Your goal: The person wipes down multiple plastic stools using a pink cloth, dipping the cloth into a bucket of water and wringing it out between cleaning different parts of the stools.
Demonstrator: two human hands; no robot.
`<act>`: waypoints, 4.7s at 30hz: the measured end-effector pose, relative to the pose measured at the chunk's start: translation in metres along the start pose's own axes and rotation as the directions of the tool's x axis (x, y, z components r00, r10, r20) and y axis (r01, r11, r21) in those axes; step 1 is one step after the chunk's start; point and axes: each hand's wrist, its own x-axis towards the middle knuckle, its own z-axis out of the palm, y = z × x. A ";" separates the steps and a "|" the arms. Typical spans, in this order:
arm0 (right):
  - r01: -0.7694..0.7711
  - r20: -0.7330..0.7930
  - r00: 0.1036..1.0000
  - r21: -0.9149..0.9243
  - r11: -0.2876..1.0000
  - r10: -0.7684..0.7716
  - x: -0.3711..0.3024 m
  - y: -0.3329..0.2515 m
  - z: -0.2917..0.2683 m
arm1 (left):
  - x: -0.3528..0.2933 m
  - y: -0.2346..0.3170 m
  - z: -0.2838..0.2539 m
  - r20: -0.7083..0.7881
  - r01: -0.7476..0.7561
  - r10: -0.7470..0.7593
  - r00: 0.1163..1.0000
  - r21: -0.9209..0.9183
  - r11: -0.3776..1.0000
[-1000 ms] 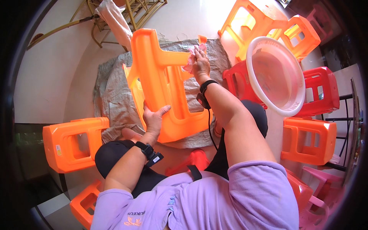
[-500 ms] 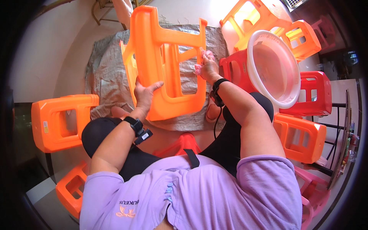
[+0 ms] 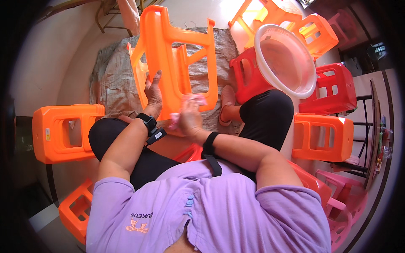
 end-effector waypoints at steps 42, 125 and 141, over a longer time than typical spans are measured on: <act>0.294 -0.325 0.895 -0.087 0.952 -0.306 0.185 -0.024 -0.046 | -0.001 -0.005 -0.002 0.000 0.006 -0.006 1.000 0.060 0.998; -0.049 -0.248 0.966 0.087 0.995 0.070 0.268 -0.009 -0.005 | 0.024 -0.017 -0.114 -0.490 0.432 0.075 0.868 0.821 0.374; 0.444 -0.181 0.806 -0.445 0.778 -0.564 0.275 -0.005 -0.010 | 0.024 -0.023 -0.116 -0.461 0.397 0.088 0.883 0.834 0.383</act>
